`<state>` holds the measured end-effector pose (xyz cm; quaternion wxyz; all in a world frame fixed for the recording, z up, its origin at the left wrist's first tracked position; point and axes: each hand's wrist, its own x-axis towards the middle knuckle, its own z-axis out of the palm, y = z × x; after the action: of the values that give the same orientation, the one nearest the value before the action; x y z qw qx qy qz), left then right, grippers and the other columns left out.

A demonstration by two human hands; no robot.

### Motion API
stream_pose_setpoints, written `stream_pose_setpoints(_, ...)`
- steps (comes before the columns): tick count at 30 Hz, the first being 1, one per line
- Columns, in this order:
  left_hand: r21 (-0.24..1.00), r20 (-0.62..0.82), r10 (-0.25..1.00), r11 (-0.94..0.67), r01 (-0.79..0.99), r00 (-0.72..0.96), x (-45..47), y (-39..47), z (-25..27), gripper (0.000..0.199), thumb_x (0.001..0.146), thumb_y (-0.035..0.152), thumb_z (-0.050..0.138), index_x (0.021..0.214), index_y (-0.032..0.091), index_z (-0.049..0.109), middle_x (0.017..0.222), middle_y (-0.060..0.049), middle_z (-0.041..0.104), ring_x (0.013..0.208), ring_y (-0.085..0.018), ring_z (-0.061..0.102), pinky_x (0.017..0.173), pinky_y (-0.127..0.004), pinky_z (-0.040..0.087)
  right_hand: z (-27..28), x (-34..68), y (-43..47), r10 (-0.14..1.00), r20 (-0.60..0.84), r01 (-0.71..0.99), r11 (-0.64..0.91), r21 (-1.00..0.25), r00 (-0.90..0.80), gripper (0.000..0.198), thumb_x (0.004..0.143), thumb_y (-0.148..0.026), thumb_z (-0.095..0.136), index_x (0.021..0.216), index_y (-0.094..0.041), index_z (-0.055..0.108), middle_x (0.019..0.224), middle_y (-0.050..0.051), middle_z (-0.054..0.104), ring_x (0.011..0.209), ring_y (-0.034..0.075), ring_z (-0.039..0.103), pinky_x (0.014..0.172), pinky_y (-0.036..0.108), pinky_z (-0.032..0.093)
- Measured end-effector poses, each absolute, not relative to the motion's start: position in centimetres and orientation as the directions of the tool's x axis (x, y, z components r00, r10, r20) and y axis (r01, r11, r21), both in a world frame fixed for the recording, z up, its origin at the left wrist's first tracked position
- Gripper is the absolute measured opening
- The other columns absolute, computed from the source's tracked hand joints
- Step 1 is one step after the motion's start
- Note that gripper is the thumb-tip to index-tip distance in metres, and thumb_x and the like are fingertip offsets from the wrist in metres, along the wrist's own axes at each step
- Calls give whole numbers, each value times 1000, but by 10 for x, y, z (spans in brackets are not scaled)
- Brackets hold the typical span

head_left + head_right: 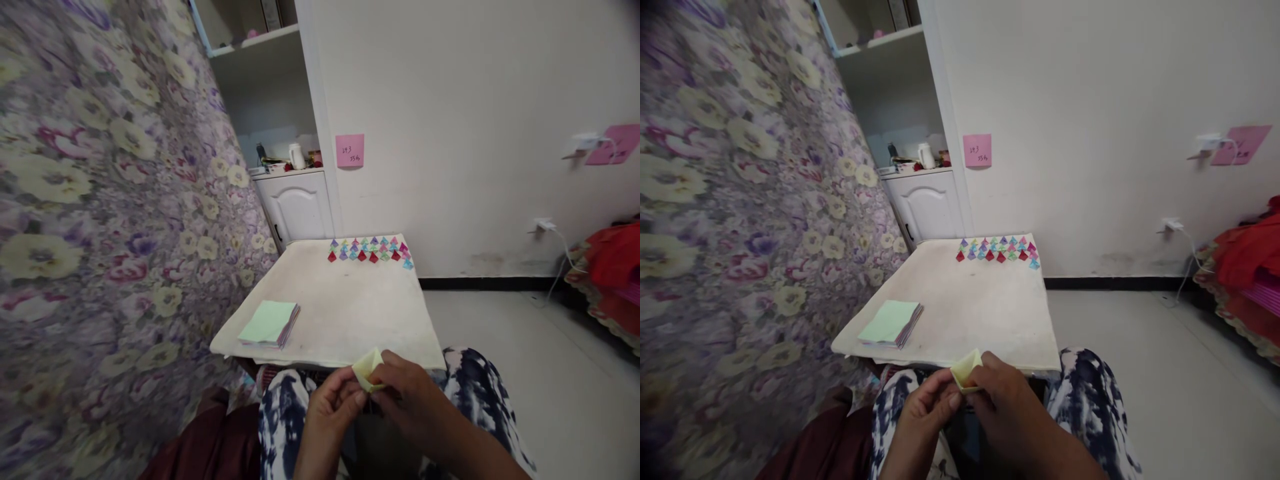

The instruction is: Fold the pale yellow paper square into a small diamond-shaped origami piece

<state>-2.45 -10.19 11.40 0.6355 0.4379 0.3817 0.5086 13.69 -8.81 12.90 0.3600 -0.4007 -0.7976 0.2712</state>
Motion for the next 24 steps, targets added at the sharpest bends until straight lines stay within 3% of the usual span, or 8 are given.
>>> stream_pose_setpoints(9,972,-8,998,23,-234,67,-25,-100,102,12,71,23,68,80,16,65,69,1,64,69,-13,57,66,-21,42,128,127,-90,843,365,456,525,-718,-396,18,74,-2,46,75,-19,53,77,-1,53,69,12,52,62,22,36)
stream_pose_setpoints(15,964,-84,996,80,-254,-6,-22,-102,104,16,67,28,71,73,15,63,62,1,64,60,-12,56,60,-20,41,128,123,-93,899,300,449,422,-788,-317,15,75,-7,47,81,-20,52,72,-2,58,64,13,54,58,22,37)
stream_pose_setpoints(19,957,-111,992,91,-275,-55,-21,-103,106,18,65,29,73,72,16,63,58,3,61,54,-10,52,56,-18,38,127,125,-93,941,264,406,330,-852,-211,45,74,-11,50,117,-24,44,73,-4,57,55,11,52,55,22,39)
stream_pose_setpoints(21,956,-121,991,102,-275,-53,-20,-103,106,19,64,29,73,70,16,62,57,3,60,53,-9,51,55,-18,37,127,127,-92,956,244,382,288,-878,-160,52,74,-13,53,123,-24,40,75,-4,57,54,11,51,55,22,40)
stream_pose_setpoints(24,958,-106,992,85,-273,-64,-18,-105,108,18,66,28,72,71,15,62,58,3,61,53,-9,51,55,-18,36,127,128,-89,967,187,321,234,-918,-172,27,75,-19,54,102,-21,56,72,-2,59,56,11,51,54,22,39)
